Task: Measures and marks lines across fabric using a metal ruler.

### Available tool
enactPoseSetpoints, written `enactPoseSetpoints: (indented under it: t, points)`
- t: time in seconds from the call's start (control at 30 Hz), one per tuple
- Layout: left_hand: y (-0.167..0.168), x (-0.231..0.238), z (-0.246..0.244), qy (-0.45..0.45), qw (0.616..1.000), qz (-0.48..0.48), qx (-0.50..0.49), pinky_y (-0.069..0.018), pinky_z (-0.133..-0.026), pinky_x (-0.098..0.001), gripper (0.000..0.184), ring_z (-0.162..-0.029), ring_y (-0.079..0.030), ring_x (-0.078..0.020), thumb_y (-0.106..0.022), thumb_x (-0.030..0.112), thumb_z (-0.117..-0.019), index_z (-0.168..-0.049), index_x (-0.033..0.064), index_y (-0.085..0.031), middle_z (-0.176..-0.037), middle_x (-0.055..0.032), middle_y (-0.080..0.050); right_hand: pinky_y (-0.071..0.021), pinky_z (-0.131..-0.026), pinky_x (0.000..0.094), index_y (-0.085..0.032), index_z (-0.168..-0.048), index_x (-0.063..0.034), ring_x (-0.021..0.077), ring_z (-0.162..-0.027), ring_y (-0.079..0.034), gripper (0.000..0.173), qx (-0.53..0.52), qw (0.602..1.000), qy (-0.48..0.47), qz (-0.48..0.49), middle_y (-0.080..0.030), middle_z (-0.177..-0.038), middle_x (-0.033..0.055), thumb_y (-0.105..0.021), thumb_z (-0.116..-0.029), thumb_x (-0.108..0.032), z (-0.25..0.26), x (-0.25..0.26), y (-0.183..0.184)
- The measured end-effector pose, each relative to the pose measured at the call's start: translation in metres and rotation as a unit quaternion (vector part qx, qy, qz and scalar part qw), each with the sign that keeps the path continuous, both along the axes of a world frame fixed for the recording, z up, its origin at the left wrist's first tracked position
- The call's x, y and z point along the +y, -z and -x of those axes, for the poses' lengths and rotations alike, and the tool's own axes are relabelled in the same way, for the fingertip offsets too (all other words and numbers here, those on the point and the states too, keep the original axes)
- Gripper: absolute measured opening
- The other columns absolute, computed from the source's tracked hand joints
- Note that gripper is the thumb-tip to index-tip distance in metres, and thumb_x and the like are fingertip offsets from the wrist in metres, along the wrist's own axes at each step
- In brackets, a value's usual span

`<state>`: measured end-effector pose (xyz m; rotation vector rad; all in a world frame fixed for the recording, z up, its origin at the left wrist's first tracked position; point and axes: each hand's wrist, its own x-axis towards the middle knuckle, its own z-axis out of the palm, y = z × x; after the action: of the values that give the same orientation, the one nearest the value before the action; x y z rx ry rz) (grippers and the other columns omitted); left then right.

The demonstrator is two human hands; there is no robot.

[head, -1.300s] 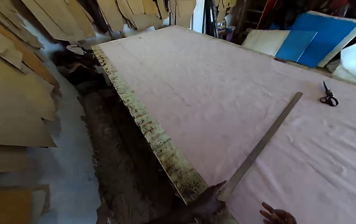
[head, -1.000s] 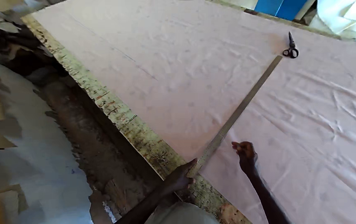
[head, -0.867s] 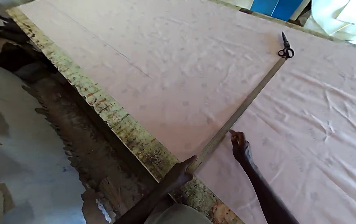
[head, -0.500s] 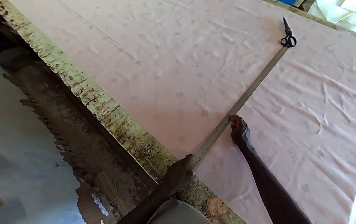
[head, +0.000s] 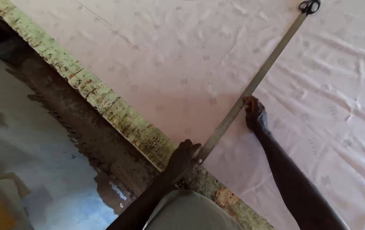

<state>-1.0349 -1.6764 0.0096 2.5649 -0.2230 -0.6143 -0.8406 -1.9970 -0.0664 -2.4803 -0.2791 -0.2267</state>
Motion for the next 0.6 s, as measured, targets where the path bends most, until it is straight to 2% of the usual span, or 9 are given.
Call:
enactPoseSetpoints:
  t: [0.13, 0.2, 0.37, 0.47, 0.53, 0.6]
  points:
    - [0.014, 0.021, 0.009, 0.045, 0.998, 0.011, -0.032, -0.0543, -0.097, -0.0433, 0.056, -0.117, -0.058, -0.0274, -0.078, 0.027, -0.0911, -0.143, 0.0194, -0.059, -0.125, -0.0095, -0.059, -0.0383, -0.116, 0.0454, -0.057, -0.129, -0.0037, 0.0254, -0.134, -0.055, 0.030, -0.012, 1.000, 0.008, 0.001, -0.063, -0.140, 0.0096, -0.041, -0.1074, -0.018, 0.001, 0.001, -0.001]
    - [0.021, 0.024, 0.011, 0.054, 0.996, 0.026, -0.061, -0.0545, -0.096, -0.0409, 0.051, -0.114, -0.059, -0.0251, -0.077, 0.028, -0.0920, -0.140, 0.0199, -0.061, -0.121, -0.0078, -0.061, -0.0375, -0.117, 0.0443, -0.057, -0.129, -0.0035, 0.0247, -0.134, -0.056, 0.030, -0.020, 1.000, 0.009, 0.007, -0.063, -0.139, 0.0096, -0.040, -0.1079, -0.018, 0.001, 0.002, 0.000]
    - [0.028, 0.022, 0.013, 0.021, 0.993, 0.061, -0.100, -0.0559, -0.092, -0.0404, 0.046, -0.109, -0.061, -0.0234, -0.075, 0.028, -0.0934, -0.137, 0.0203, -0.064, -0.117, -0.0076, -0.062, -0.0338, -0.119, 0.0449, -0.057, -0.127, -0.0025, 0.0256, -0.138, -0.052, 0.032, -0.019, 1.000, 0.005, 0.020, -0.062, -0.142, 0.0095, -0.038, -0.1083, -0.019, -0.002, 0.002, 0.004]
    - [0.030, 0.021, 0.015, 0.007, 0.991, 0.073, -0.111, -0.0563, -0.091, -0.0397, 0.043, -0.107, -0.062, -0.0224, -0.075, 0.027, -0.0937, -0.135, 0.0194, -0.065, -0.115, -0.0071, -0.062, -0.0331, -0.120, 0.0458, -0.056, -0.132, -0.0032, 0.0266, -0.140, -0.050, 0.035, -0.014, 0.999, 0.012, 0.032, -0.060, -0.145, 0.0087, -0.038, -0.1081, -0.021, -0.002, 0.002, 0.004]
    - [0.033, 0.021, 0.017, 0.002, 0.989, 0.082, -0.124, -0.0573, -0.089, -0.0406, 0.038, -0.104, -0.063, -0.0228, -0.074, 0.025, -0.0942, -0.131, 0.0176, -0.067, -0.113, -0.0079, -0.063, -0.0328, -0.120, 0.0486, -0.055, -0.136, -0.0018, 0.0295, -0.140, -0.050, 0.037, 0.002, 0.999, 0.019, 0.042, -0.059, -0.145, 0.0117, -0.040, -0.1081, -0.020, -0.001, 0.004, -0.001]
    - [0.033, 0.019, 0.018, -0.007, 0.989, 0.082, -0.125, -0.0572, -0.088, -0.0413, 0.034, -0.103, -0.063, -0.0232, -0.073, 0.025, -0.0951, -0.128, 0.0170, -0.068, -0.112, -0.0077, -0.063, -0.0319, -0.120, 0.0490, -0.056, -0.133, -0.0014, 0.0293, -0.141, -0.049, 0.035, 0.007, 0.999, 0.020, 0.048, -0.058, -0.146, 0.0118, -0.040, -0.1074, -0.019, -0.001, 0.004, -0.002]
